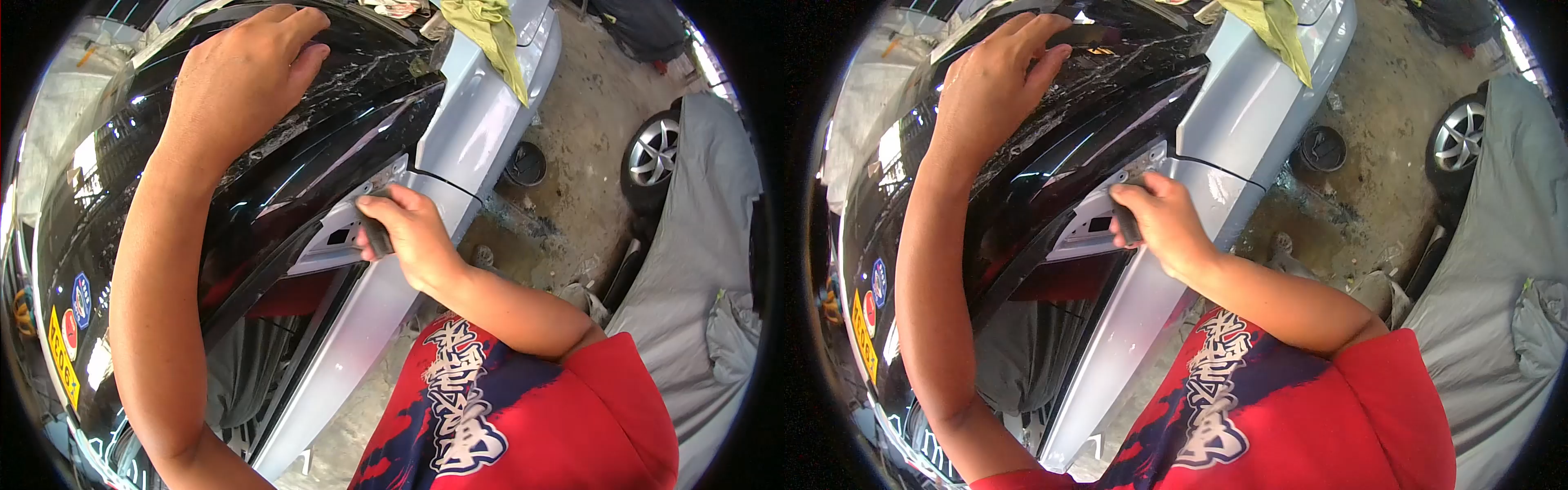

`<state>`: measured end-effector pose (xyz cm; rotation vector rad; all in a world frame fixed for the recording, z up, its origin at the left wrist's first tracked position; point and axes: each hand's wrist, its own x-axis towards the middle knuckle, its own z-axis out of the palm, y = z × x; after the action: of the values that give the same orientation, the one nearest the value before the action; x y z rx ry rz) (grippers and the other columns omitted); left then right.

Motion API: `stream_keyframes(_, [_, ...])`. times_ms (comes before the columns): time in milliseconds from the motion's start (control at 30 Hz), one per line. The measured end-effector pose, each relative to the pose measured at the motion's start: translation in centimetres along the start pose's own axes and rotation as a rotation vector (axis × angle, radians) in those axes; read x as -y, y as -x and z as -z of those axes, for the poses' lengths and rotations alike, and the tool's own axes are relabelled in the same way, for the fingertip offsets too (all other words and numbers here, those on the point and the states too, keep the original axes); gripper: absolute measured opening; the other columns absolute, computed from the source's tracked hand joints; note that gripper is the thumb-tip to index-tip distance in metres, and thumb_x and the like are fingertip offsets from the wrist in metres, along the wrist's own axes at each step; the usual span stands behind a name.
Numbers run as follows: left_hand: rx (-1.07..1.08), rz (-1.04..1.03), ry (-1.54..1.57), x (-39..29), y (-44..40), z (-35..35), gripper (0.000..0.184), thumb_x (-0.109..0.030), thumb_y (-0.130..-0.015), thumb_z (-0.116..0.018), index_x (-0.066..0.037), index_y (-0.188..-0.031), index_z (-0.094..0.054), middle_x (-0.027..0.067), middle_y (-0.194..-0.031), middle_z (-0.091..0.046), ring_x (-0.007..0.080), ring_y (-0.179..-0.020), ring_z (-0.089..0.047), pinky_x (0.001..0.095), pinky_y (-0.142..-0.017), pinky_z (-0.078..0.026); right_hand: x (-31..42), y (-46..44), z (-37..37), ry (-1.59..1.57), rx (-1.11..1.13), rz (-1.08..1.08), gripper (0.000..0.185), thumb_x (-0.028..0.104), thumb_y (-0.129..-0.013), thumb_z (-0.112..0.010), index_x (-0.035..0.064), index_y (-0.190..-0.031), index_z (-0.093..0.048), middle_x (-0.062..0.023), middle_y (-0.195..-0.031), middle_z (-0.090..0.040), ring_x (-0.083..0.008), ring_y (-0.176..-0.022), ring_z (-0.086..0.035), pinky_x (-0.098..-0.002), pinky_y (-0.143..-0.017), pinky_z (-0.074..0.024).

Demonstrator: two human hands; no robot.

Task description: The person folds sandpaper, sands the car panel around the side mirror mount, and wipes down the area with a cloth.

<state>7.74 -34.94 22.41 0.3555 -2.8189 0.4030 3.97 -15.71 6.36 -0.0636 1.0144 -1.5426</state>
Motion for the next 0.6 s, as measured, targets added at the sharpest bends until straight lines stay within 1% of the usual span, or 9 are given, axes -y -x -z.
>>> stream_keyframes(33, [-0.008, 0.011, -0.003, 0.1, 0.2, 0.0, 0.025, -0.028, -0.100, -0.066, -0.014, -0.121, -0.068, 0.0086, -0.100, -0.072, 0.0320, -0.091, -0.073, 0.0442, -0.078, -0.057, -0.3, -0.5, 1.0, 0.010, 0.010, 0.026, 0.019, 0.020, -0.100, -0.067, 0.0019, -0.100, -0.063, -0.0081, -0.074, -0.068, -0.0171, -0.056, -0.065, -0.0314, -0.052, -0.0535])
stream_keyframes(133, [0.039, -0.023, -0.034, 0.3, -0.3, 1.6, 0.023, -0.025, -0.094, -0.069, -0.008, -0.109, -0.071, 0.0113, -0.097, -0.071, 0.0332, -0.089, -0.072, 0.0437, -0.076, -0.058, 0.4, -0.3, 3.8, 0.221, -0.033, 0.074, 0.017, 0.018, -0.102, -0.064, 0.0021, -0.097, -0.062, -0.0063, -0.075, -0.067, -0.0140, -0.060, -0.065, -0.0285, -0.052, -0.0503])
stream_keyframes(167, [0.047, 0.009, -0.028, 0.2, -0.2, 1.8, 0.023, -0.025, -0.094, -0.069, -0.008, -0.109, -0.071, 0.0115, -0.098, -0.071, 0.0335, -0.090, -0.072, 0.0440, -0.077, -0.058, 0.6, 0.3, 4.2, 0.263, -0.043, 0.075, 0.016, 0.017, -0.103, -0.064, 0.0022, -0.096, -0.062, -0.0058, -0.076, -0.067, -0.0134, -0.062, -0.065, -0.0276, -0.053, -0.0496])
stream_keyframes(267, [0.086, 0.080, -0.046, 0.2, -0.3, 2.1, 0.024, -0.025, -0.094, -0.069, -0.007, -0.110, -0.071, 0.0121, -0.101, -0.071, 0.0346, -0.092, -0.072, 0.0453, -0.079, -0.057, 0.1, 0.3, 5.0, 0.392, 0.018, 0.298, 0.014, 0.015, -0.102, -0.066, 0.0015, -0.099, -0.063, -0.0054, -0.080, -0.066, -0.0111, -0.067, -0.062, -0.0276, -0.059, -0.0501])
stream_keyframes(367, [-0.020, 0.099, -0.097, -1.1, 0.1, 2.6, 0.024, -0.024, -0.093, -0.070, -0.006, -0.109, -0.071, 0.0126, -0.100, -0.072, 0.0347, -0.091, -0.072, 0.0453, -0.079, -0.057, 0.7, 0.1, 5.6, 0.817, 0.067, 0.606, 0.011, 0.009, -0.101, -0.066, -0.0014, -0.105, -0.064, -0.0040, -0.080, -0.064, -0.0097, -0.073, -0.062, -0.0286, -0.062, -0.0506])
stream_keyframes(400, [-0.047, 0.085, -0.101, -0.9, 0.1, 2.5, 0.024, -0.023, -0.093, -0.070, -0.006, -0.109, -0.071, 0.0127, -0.100, -0.072, 0.0346, -0.091, -0.072, 0.0452, -0.078, -0.057, 0.9, -0.4, 5.7, 0.940, 0.074, 0.830, 0.013, 0.001, -0.096, -0.069, -0.0024, -0.108, -0.065, -0.0070, -0.083, -0.065, -0.0146, -0.072, -0.065, -0.0301, -0.064, -0.0519])
stream_keyframes(467, [-0.071, -0.003, -0.061, 1.1, 0.3, 2.0, 0.023, -0.022, -0.092, -0.070, -0.005, -0.108, -0.071, 0.0127, -0.098, -0.072, 0.0339, -0.090, -0.072, 0.0448, -0.078, -0.058, 0.8, -1.9, 6.4, 1.006, 0.108, 1.102, 0.015, -0.001, -0.093, -0.072, -0.0015, -0.107, -0.065, -0.0101, -0.087, -0.066, -0.0198, -0.072, -0.066, -0.0322, -0.065, -0.0533])
stream_keyframes(500, [-0.072, 0.046, -0.094, 0.3, 0.3, 2.2, 0.023, -0.021, -0.092, -0.070, -0.005, -0.108, -0.071, 0.0125, -0.098, -0.073, 0.0335, -0.089, -0.072, 0.0445, -0.078, -0.058, 0.7, -2.5, 6.7, 1.032, 0.123, 1.237, 0.017, -0.003, -0.091, -0.073, -0.0011, -0.106, -0.065, -0.0116, -0.088, -0.066, -0.0224, -0.072, -0.066, -0.0332, -0.065, -0.0540])
stream_keyframes(600, [-0.062, 0.118, -0.143, -1.3, 0.1, 2.8, 0.022, -0.019, -0.091, -0.070, -0.004, -0.108, -0.071, 0.0121, -0.095, -0.073, 0.0321, -0.086, -0.072, 0.0436, -0.077, -0.058, 0.8, -2.8, 7.0, 1.145, 0.184, 1.220, 0.021, 0.002, -0.086, -0.077, 0.0035, -0.105, -0.067, -0.0116, -0.097, -0.066, -0.0295, -0.079, -0.069, -0.0382, -0.068, -0.0566])
